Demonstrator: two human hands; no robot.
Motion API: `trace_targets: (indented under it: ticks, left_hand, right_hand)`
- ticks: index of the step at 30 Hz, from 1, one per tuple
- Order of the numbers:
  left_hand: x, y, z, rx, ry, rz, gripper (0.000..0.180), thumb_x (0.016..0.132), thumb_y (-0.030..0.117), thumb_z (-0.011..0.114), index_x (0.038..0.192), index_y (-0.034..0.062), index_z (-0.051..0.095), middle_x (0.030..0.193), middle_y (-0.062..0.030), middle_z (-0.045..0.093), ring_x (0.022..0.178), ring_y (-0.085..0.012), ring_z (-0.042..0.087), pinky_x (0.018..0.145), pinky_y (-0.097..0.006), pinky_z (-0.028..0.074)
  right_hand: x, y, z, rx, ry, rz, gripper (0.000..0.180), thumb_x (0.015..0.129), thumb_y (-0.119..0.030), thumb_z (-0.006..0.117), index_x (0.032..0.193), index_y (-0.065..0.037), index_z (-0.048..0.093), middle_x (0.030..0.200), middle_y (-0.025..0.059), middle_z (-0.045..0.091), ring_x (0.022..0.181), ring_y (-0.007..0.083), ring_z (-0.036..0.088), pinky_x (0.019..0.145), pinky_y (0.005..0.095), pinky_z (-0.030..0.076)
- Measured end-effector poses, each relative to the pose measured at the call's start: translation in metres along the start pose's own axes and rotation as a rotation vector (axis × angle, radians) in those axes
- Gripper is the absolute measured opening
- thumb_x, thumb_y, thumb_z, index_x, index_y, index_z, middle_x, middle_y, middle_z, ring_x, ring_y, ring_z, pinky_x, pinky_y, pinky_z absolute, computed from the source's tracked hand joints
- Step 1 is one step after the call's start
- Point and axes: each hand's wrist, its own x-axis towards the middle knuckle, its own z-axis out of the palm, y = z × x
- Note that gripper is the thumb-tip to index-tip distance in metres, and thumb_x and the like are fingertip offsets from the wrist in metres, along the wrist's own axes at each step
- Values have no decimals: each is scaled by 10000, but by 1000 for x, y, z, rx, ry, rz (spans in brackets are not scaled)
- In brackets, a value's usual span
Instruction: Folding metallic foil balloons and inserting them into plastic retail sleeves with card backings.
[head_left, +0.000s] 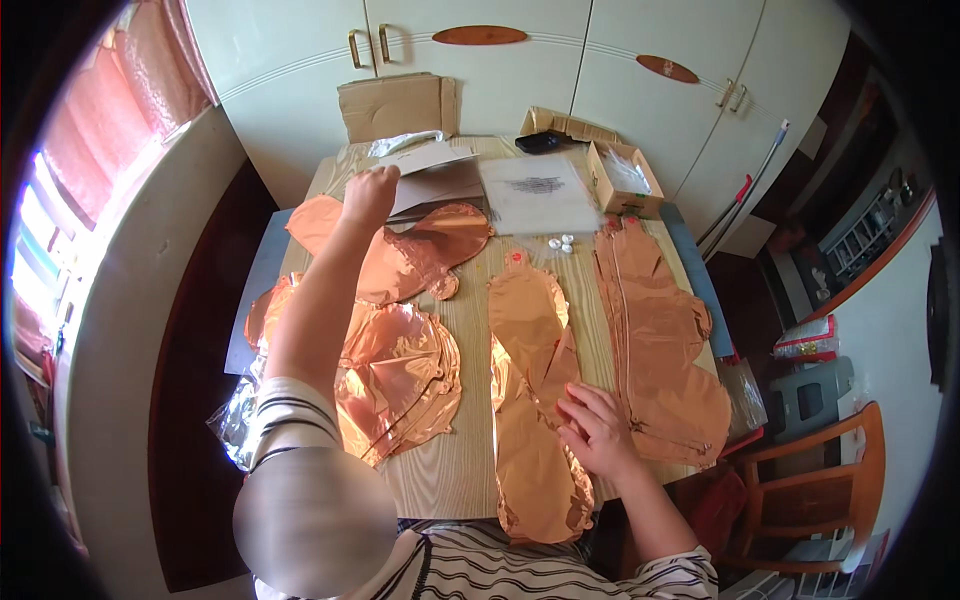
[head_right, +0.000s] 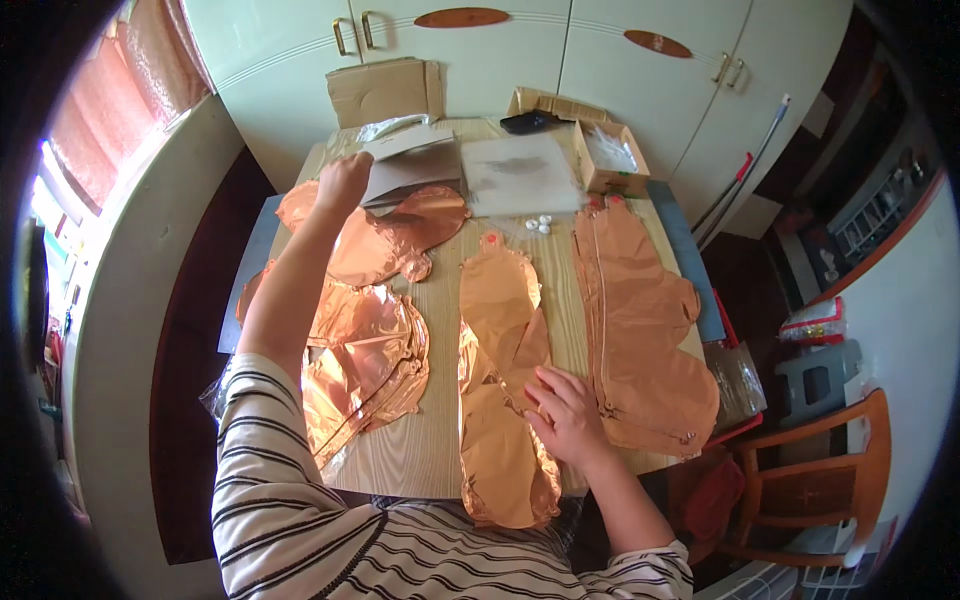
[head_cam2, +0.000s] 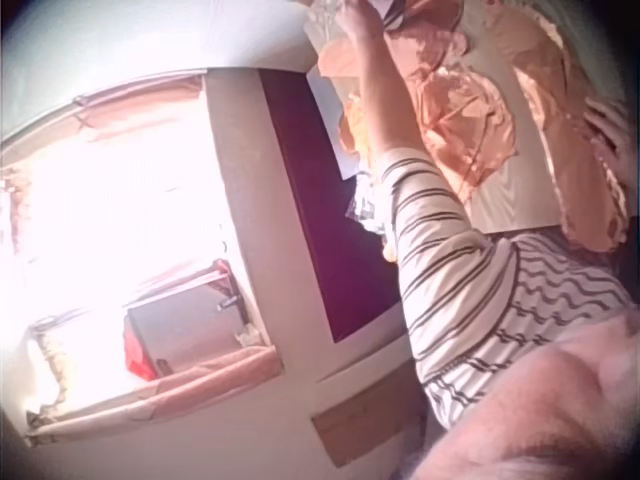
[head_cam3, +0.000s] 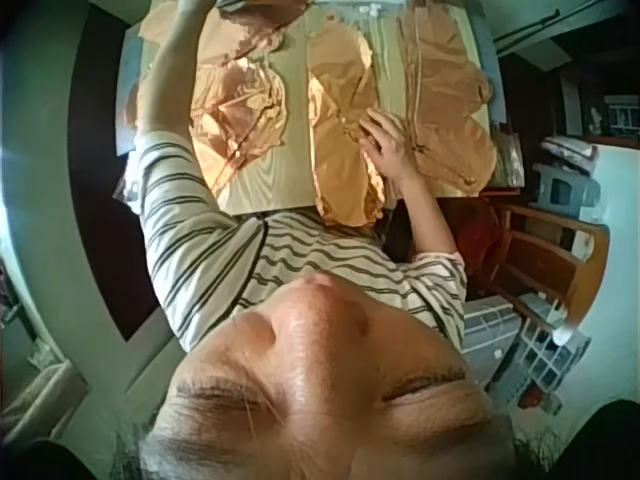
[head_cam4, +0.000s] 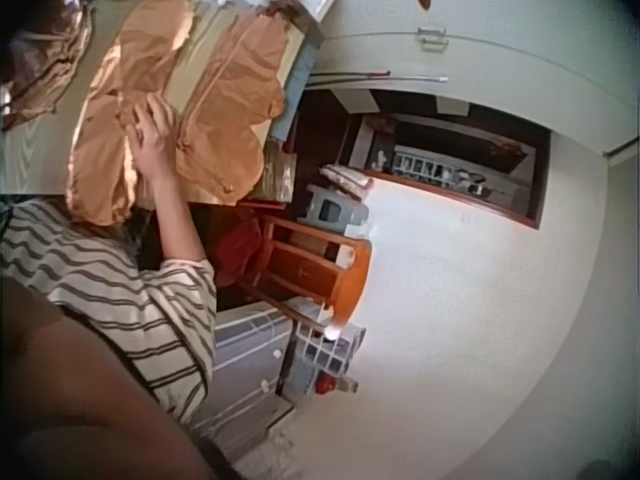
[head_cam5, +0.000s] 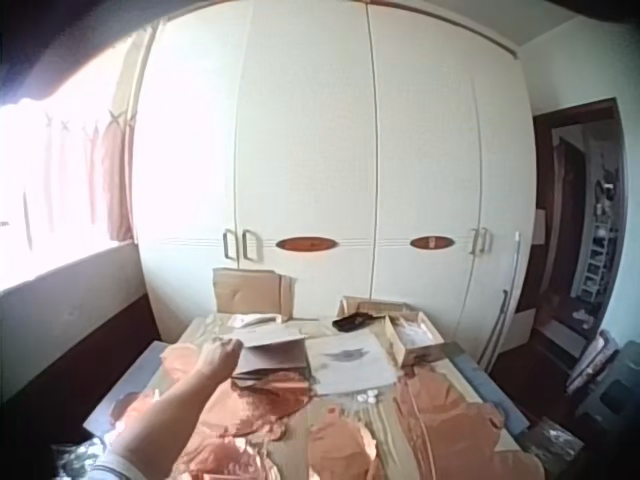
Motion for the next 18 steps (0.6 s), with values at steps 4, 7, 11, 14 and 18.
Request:
trace_targets:
  ticks: [4, 7, 11, 14, 18]
  left_hand:
    - [13, 24, -41, -72, 161, 104, 26, 826, 87, 596, 823, 102, 575, 706, -79, 643, 686, -295, 671, 723, -423, 541]
    - [6, 25, -59, -43, 258, 170, 48, 815, 80, 613, 819, 104, 571, 686, -64, 619, 659, -290, 651, 741, -417, 532]
    - [-12, 95, -102, -204, 274, 310, 70, 824, 79, 639, 891, 100, 638, 799, -47, 651, 738, -253, 656, 796, -407, 532]
    - [-47, 191, -165, -327, 274, 435, 194, 823, 98, 669, 1013, 68, 695, 951, -72, 698, 823, -234, 656, 845, -412, 528]
    - [-98, 259, -228, -505, 192, 546, 345, 792, 219, 666, 1091, 50, 693, 1061, -79, 687, 896, -225, 654, 922, -438, 511]
  right_hand:
    - [11, -12, -17, 141, 15, 174, 361, 860, -135, 750, 1201, -26, 702, 1319, 177, 638, 1228, 336, 605, 1041, 421, 484]
    - [25, -24, -28, 114, 90, 73, 350, 890, -104, 722, 1230, -23, 691, 1305, 183, 649, 1185, 332, 636, 1018, 389, 504]
    - [38, -45, -33, 663, 145, 324, 359, 973, -205, 671, 1274, -11, 648, 1293, 154, 659, 1134, 274, 651, 983, 396, 509]
    - [56, -63, -34, 1317, 273, 701, 396, 1029, -258, 615, 1308, 21, 594, 1275, 121, 650, 1076, 226, 652, 952, 380, 516]
    - [66, -73, -26, 1328, 469, 568, 292, 1019, -176, 604, 1207, 46, 627, 1144, 112, 678, 1005, 224, 659, 871, 345, 516]
